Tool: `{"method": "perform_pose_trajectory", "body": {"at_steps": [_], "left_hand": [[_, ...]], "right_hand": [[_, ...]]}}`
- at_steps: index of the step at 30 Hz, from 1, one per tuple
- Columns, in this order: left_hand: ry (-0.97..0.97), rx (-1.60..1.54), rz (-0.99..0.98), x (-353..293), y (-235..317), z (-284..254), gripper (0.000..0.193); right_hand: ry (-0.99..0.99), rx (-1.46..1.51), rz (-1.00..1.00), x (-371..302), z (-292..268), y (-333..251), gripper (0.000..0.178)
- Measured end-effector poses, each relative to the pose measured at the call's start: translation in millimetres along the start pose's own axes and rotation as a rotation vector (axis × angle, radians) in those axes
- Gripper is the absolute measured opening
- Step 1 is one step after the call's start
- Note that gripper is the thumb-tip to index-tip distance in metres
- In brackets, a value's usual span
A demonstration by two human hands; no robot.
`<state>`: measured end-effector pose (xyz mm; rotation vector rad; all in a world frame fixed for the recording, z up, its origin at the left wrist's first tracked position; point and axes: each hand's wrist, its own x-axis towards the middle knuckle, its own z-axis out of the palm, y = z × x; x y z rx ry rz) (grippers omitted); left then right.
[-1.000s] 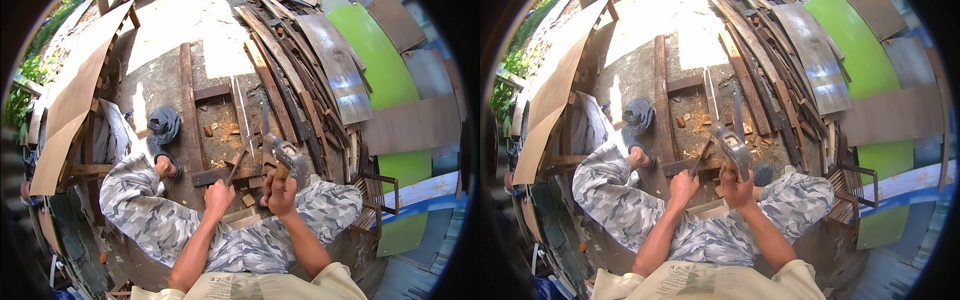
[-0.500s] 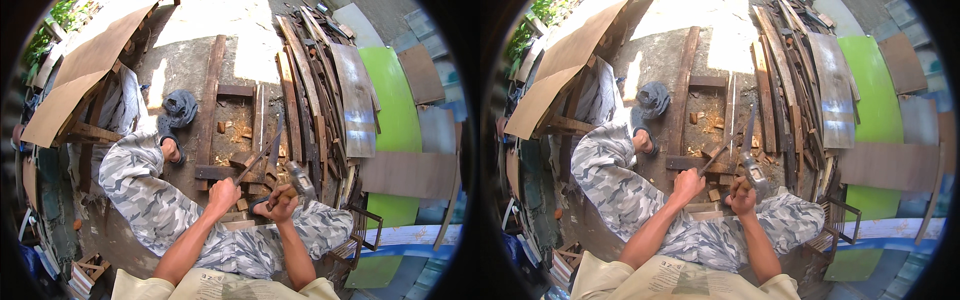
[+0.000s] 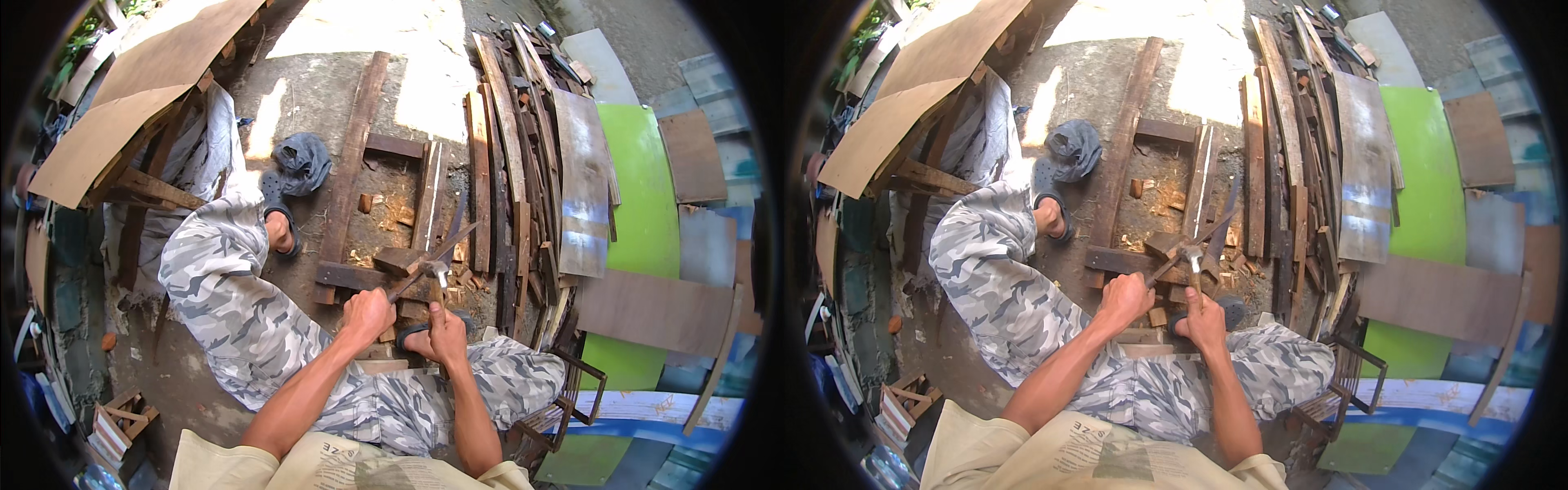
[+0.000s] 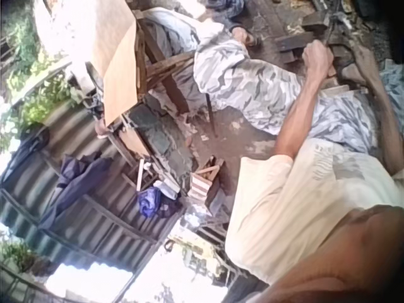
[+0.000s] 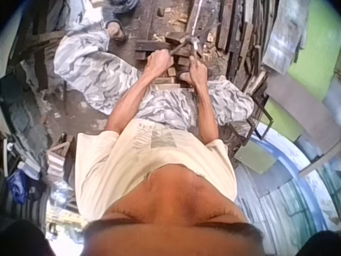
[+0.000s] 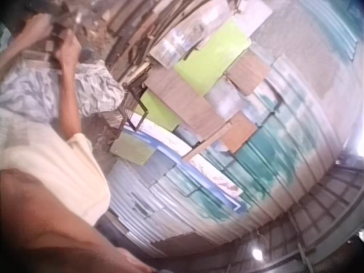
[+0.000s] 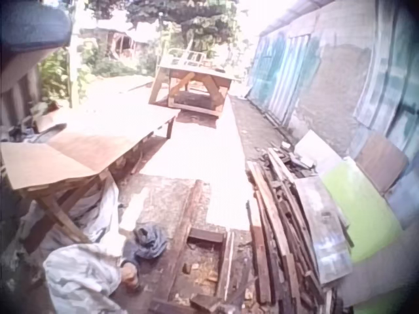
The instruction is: The person sits on the ground and uses a chisel and mallet to carve a small block of wood. They repeatedly strike the chisel to shape the wood, then inspect the carved piece.
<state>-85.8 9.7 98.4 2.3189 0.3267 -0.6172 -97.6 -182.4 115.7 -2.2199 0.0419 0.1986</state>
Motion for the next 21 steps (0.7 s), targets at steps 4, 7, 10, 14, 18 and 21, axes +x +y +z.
{"method": "perform_pose_trajectory", "body": {"at_steps": [4,7,10,14,18,21], "left_hand": [[-0.002,0.019,-0.023,0.2,-1.7,5.2,0.029],[-0.007,0.024,-0.039,1.7,0.5,-2.9,0.027],[0.005,0.022,-0.029,1.0,3.7,-4.7,0.026],[0.019,0.037,-0.008,-1.2,3.2,-5.0,0.026],[0.01,0.052,-0.055,3.9,-2.8,-6.4,0.032],[-0.005,0.052,-0.06,3.5,-0.3,-8.6,0.032]], "right_hand": [[0.016,0.103,0.028,-1.0,-10.3,-27.9,0.066],[0.082,0.406,-0.113,-7.6,-27.6,-40.2,0.067],[0.199,0.674,-0.179,-10.5,-4.9,-25.8,0.067],[-0.047,-0.07,0.221,-1.5,-1.1,2.3,0.067],[0.056,0.224,-0.02,-4.8,-26.3,-29.7,0.067],[0.146,0.631,-0.108,-9.8,-32.7,-56.1,0.067]]}}
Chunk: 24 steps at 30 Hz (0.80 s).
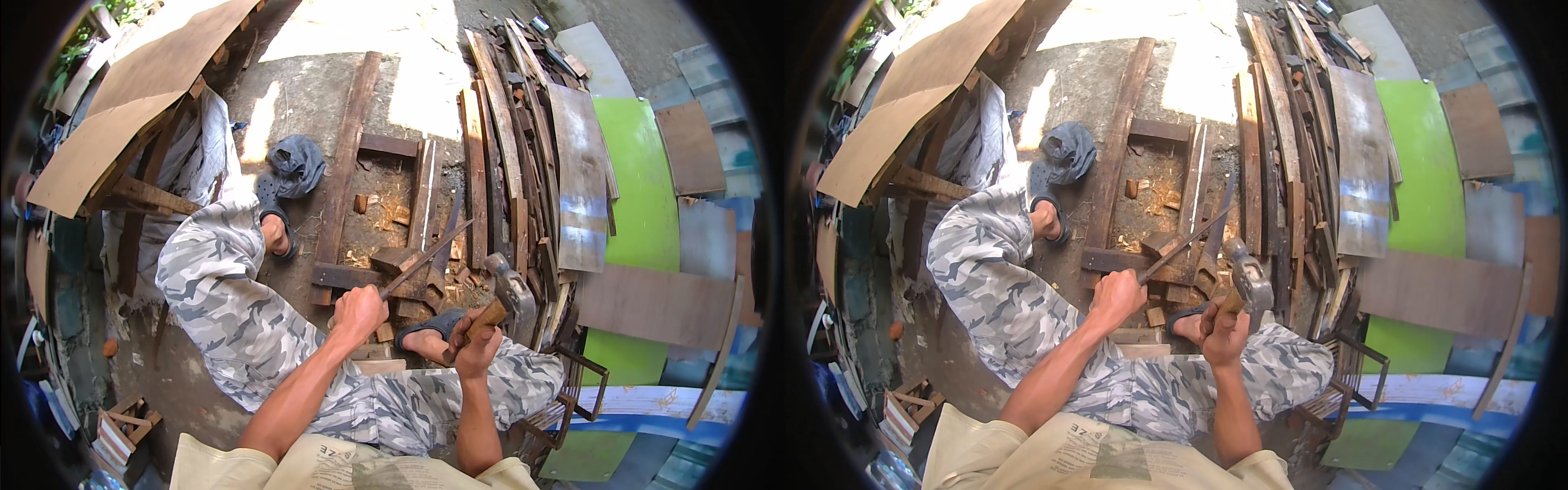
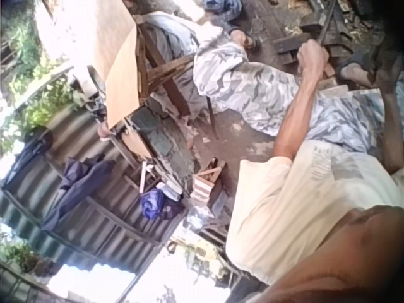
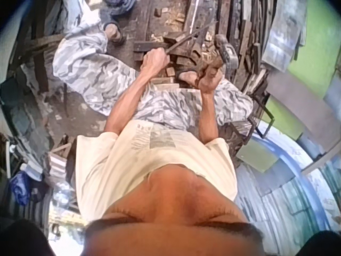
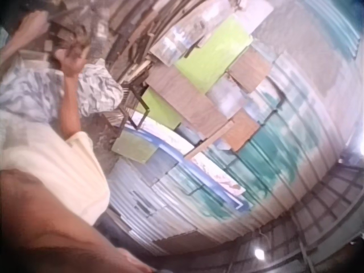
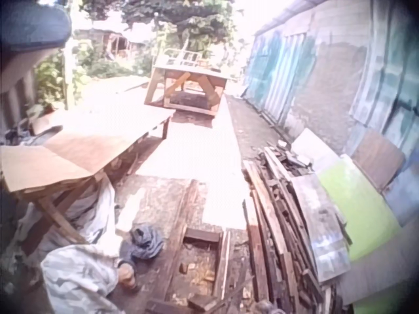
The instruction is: The person sits on the ground and uses a chisel and mallet to carve a small block of wood. They repeatedly strike the chisel to shape the wood, then inspect the carved piece.
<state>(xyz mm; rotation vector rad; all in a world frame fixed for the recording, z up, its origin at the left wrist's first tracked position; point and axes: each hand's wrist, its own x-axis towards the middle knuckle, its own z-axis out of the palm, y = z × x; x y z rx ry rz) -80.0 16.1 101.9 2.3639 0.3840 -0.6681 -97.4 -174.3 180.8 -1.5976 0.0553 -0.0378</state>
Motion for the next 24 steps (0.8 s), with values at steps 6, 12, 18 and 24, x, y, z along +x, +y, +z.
{"method": "perform_pose_trajectory", "body": {"at_steps": [6,12,18,24], "left_hand": [[0.01,0.027,0.018,-0.3,2.1,-5.4,0.027],[0.04,0.041,0.022,2.9,-4.3,-3.2,0.029],[0.048,0.079,0.043,3.0,-1.7,0.2,0.03],[0.056,0.105,0.023,8.7,-8.9,0.1,0.031]], "right_hand": [[-0.168,-0.627,0.257,0.4,-10.8,81.2,0.067],[-0.003,-0.127,0.113,5.1,-0.2,5.3,0.067],[-0.243,-0.443,0.528,-2.8,-0.1,77.6,0.066],[-0.114,-0.15,0.106,11.4,3.5,-12.3,0.066]]}}
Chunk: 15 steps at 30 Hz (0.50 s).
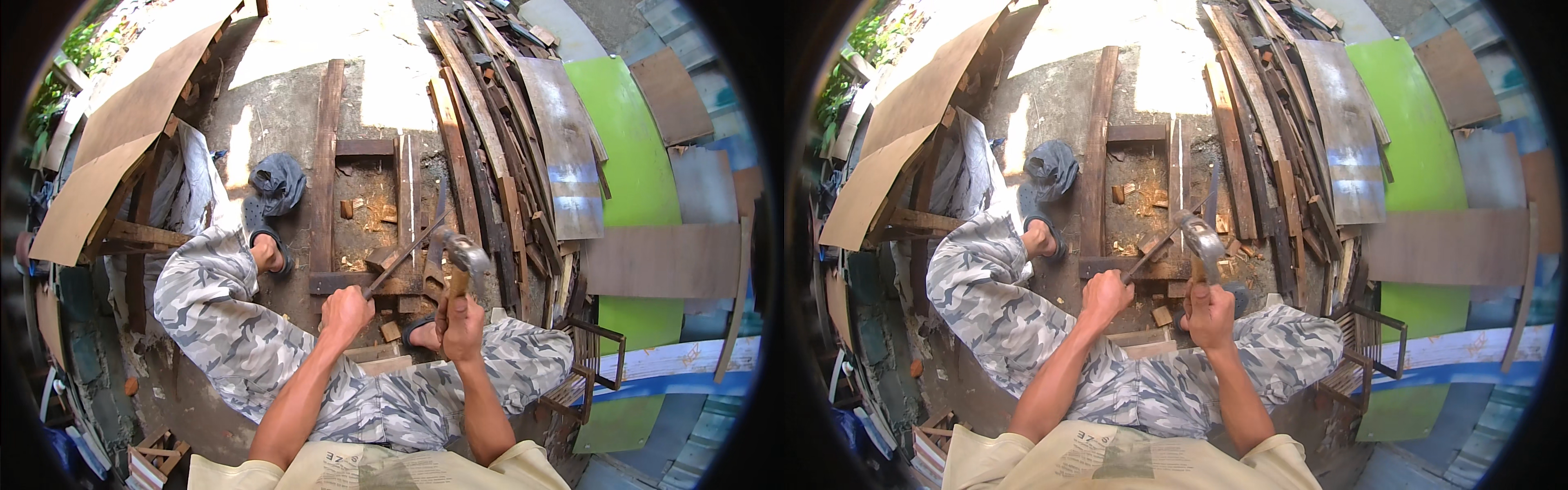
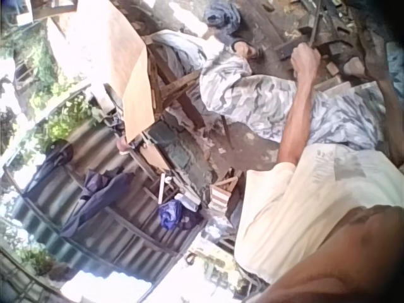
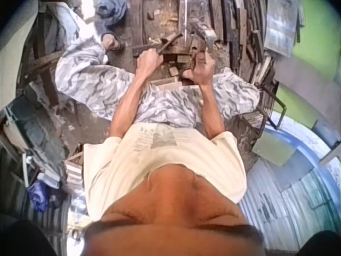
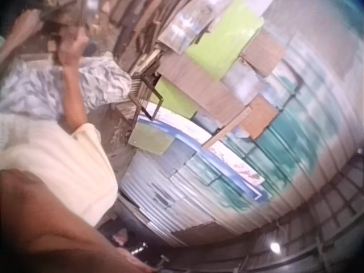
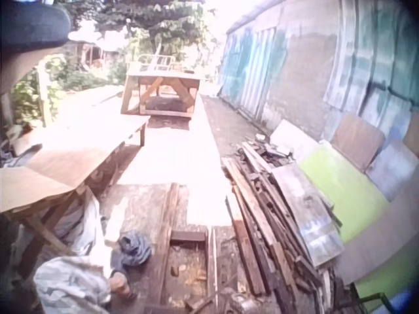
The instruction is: The person sits on the ground and uses a chisel and mallet to carve a small block of wood. They repeatedly strike the chisel to shape the wood, then inspect the carved piece.
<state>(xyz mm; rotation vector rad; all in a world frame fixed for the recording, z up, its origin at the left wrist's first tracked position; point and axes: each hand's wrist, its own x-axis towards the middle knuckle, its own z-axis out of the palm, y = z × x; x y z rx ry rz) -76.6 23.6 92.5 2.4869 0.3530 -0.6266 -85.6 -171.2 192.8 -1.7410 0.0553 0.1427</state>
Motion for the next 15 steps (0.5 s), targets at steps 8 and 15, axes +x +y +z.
{"method": "perform_pose_trajectory", "body": {"at_steps": [8,15], "left_hand": [[-0.031,-0.033,-0.033,-0.5,4.2,-4.9,0.033],[-0.017,-0.034,-0.022,3.8,-0.5,-3.3,0.033]], "right_hand": [[-0.121,-0.448,0.256,4.0,5.0,76.9,0.068],[0.012,0.226,-0.077,-3.4,3.6,-10.2,0.073]]}}
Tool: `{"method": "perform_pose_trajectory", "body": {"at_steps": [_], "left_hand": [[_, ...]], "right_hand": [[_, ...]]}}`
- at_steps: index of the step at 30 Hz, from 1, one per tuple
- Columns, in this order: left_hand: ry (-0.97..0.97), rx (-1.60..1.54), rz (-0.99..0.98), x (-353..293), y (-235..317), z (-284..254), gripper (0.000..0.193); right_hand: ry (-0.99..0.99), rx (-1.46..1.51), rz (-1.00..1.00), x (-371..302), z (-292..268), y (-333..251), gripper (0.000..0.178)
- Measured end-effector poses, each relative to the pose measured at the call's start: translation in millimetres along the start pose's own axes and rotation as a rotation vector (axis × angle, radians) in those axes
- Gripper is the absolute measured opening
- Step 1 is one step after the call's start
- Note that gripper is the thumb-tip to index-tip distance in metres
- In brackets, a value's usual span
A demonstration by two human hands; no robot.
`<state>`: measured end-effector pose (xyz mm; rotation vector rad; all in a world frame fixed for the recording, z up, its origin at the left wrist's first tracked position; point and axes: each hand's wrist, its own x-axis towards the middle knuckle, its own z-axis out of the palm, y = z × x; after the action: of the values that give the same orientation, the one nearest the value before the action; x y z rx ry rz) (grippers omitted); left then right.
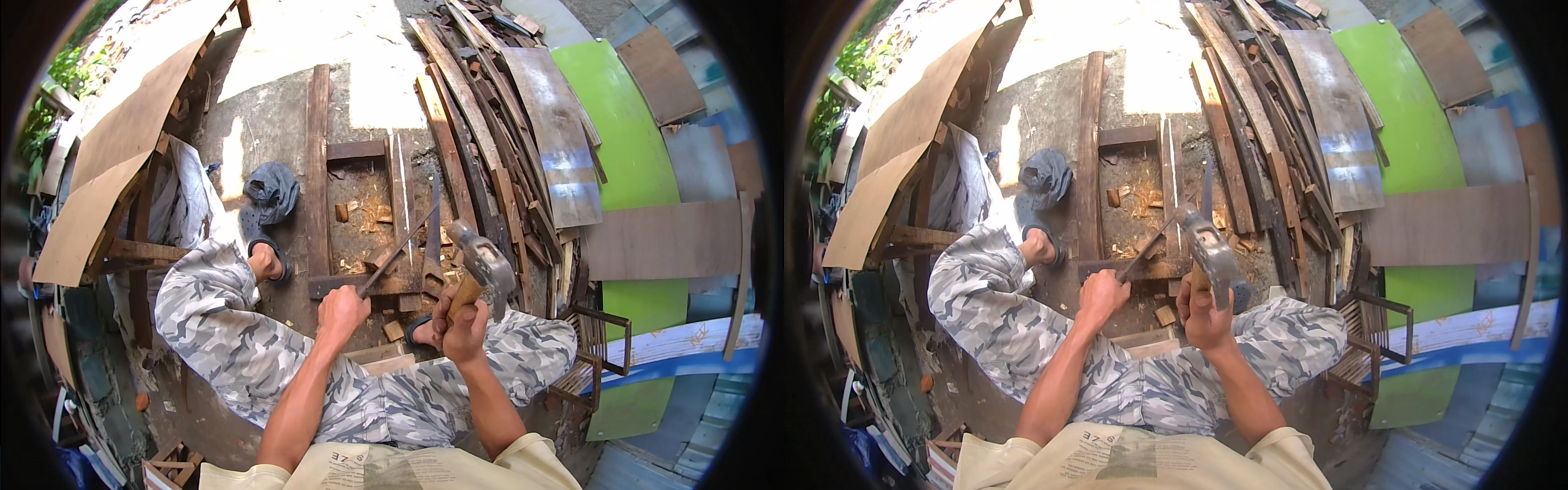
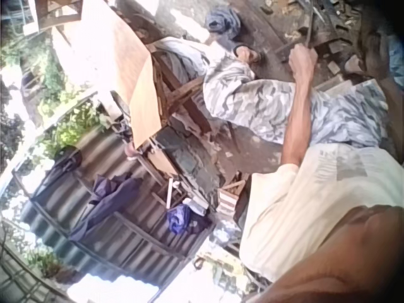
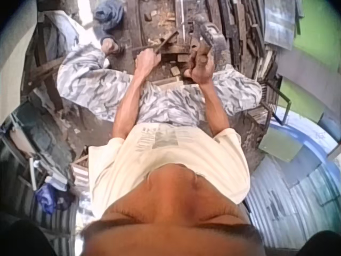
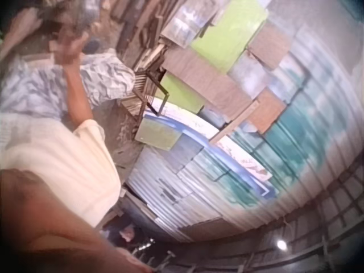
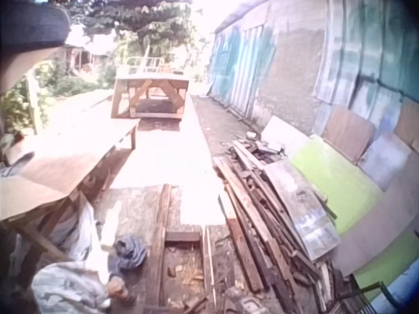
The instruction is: The person sits on the ground and uses a chisel and mallet to carve a small block of wood. They repeatedly strike the chisel to shape the wood, then inspect the carved piece.
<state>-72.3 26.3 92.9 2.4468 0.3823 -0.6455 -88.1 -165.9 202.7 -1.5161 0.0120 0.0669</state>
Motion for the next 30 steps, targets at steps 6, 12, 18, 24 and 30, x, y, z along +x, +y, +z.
{"method": "perform_pose_trajectory", "body": {"at_steps": [6,12,18,24,30], "left_hand": [[-0.001,-0.027,0.029,2.5,5.7,-5.7,0.034],[-0.044,-0.022,0.024,2.1,-1.1,-5.7,0.037],[0.192,0.006,0.032,-18.7,7.8,-5.1,0.041],[0.166,-0.022,0.07,-9.3,-6.5,6.6,0.033],[0.121,-0.007,0.062,-2.4,-4.3,3.0,0.029]], "right_hand": [[-0.117,-0.721,0.321,5.4,-21.9,86.4,0.054],[0.026,-0.312,0.163,-0.9,-12.8,42.8,0.043],[0.046,-0.724,0.219,-14.2,-21.9,68.4,0.038],[0.115,-0.473,-0.092,-6.3,-4.9,9.7,0.03],[0.062,-0.668,-0.294,-20.4,-26.7,78.1,0.026]]}}
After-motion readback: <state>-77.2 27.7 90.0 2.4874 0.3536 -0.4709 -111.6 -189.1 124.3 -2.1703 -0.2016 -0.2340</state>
